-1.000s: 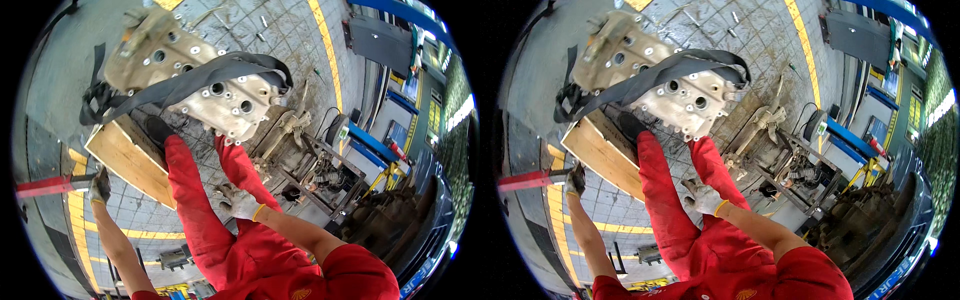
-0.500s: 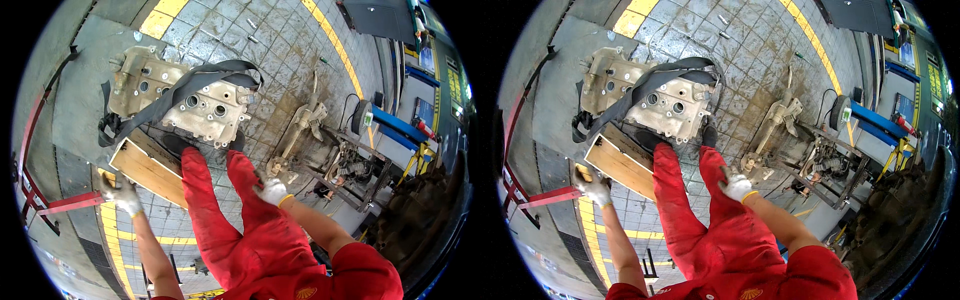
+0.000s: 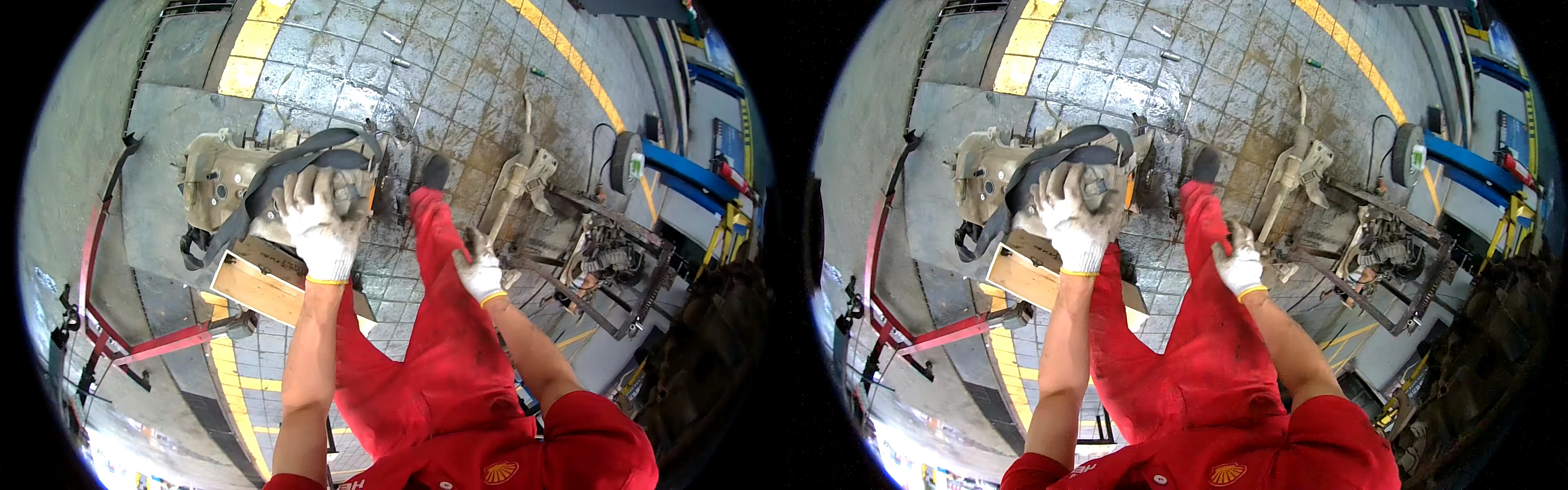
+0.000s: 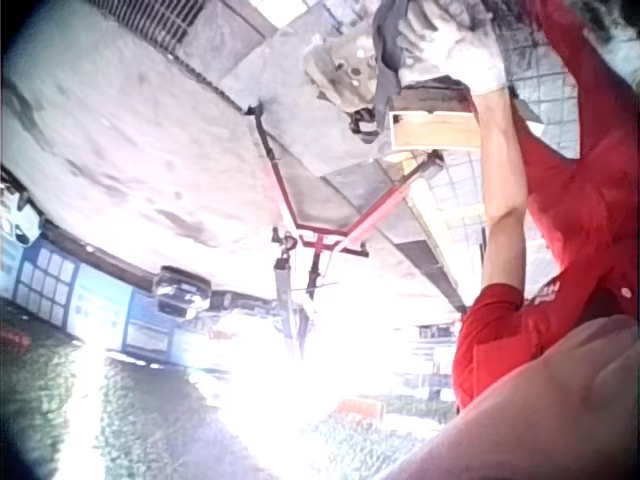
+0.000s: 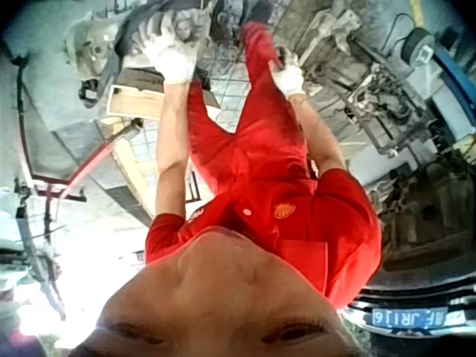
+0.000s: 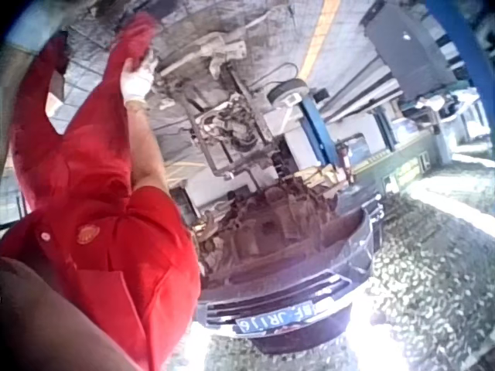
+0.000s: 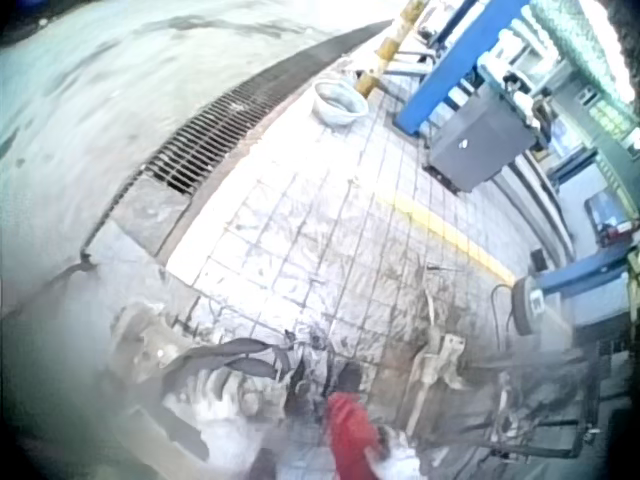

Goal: The person uses a power impact wrench to remove bolts from a car engine block. They then use two screwdrivers to pry off the valve cover, revealing the internal camshafts and valve train components.

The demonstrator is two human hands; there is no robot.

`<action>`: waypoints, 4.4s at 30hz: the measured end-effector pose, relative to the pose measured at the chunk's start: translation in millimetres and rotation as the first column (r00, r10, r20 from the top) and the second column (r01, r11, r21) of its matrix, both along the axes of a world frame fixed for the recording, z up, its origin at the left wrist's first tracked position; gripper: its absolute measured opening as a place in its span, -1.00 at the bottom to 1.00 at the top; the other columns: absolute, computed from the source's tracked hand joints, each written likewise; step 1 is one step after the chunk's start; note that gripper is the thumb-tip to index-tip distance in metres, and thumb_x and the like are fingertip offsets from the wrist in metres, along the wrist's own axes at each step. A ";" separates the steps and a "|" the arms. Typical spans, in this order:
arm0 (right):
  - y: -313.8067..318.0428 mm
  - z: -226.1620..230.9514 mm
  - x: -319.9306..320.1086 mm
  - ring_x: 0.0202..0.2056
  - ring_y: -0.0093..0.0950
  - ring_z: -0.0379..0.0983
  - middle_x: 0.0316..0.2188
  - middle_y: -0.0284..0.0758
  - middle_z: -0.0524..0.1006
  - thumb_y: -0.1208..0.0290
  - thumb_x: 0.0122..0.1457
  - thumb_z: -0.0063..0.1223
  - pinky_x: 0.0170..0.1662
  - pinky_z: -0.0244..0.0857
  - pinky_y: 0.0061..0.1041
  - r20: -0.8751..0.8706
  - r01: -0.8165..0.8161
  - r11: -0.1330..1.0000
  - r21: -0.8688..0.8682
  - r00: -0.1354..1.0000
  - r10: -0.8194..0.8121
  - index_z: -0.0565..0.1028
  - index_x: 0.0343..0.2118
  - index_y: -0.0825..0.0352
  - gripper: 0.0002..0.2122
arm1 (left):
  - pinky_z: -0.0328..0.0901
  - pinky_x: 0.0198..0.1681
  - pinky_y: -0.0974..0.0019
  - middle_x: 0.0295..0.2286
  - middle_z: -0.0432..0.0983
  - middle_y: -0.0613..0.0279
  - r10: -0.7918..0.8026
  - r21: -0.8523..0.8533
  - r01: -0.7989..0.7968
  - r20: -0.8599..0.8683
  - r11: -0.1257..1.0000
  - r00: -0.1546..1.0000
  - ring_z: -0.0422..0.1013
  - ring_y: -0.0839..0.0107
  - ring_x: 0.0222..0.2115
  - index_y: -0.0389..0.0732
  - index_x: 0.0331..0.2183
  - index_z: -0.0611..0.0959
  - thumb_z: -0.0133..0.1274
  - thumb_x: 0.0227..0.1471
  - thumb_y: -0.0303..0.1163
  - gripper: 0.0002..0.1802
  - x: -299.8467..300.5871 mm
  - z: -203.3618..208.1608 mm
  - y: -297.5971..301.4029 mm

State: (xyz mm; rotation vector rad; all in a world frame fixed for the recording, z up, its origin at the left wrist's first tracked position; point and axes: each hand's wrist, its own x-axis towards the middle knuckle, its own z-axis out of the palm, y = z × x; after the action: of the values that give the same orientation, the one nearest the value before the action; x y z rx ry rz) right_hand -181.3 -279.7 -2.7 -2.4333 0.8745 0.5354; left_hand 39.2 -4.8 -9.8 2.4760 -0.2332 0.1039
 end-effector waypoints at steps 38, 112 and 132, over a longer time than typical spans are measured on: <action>-674.5 -327.3 328.2 0.13 -0.02 0.57 0.03 0.04 0.66 -0.04 0.24 0.14 0.22 0.41 -0.21 -0.091 0.406 0.906 -0.123 0.904 -0.418 0.58 0.18 0.33 -0.41 | 0.25 0.33 0.09 0.42 0.11 -0.01 0.550 0.516 -0.243 -0.606 0.822 0.574 0.19 0.02 0.37 -0.06 0.44 0.22 0.23 0.25 -0.51 -0.14 1.4 15.1 -57.7; 31.9 145.8 -6.8 -0.21 0.11 0.65 -0.20 0.06 0.63 0.31 0.35 0.18 -0.19 0.56 -0.04 0.182 -0.479 0.861 0.174 0.874 0.450 0.24 0.41 0.34 -0.38 | 0.25 0.34 0.05 0.17 0.55 0.11 -0.125 0.062 0.151 -0.304 0.987 0.945 0.42 0.03 0.22 0.03 0.16 0.67 0.12 0.23 -0.02 -0.47 40.2 -8.3 12.9; -35.4 114.8 16.1 0.20 -0.06 0.54 0.21 0.08 0.52 0.51 0.27 0.24 0.17 0.45 -0.24 0.001 -0.317 0.764 0.563 0.924 0.383 0.23 0.44 0.37 -0.32 | 0.22 0.30 0.06 -0.08 0.66 0.15 -0.180 0.103 0.221 -0.305 0.970 0.935 0.48 0.13 0.07 -0.01 -0.08 0.78 0.38 -0.15 0.02 -0.43 36.4 0.4 14.9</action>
State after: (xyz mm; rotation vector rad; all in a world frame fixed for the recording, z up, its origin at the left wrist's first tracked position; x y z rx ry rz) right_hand -165.2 -315.1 112.1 -2.0257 0.2278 0.9307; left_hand 75.6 10.1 -9.4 2.5444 -0.3736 -0.3772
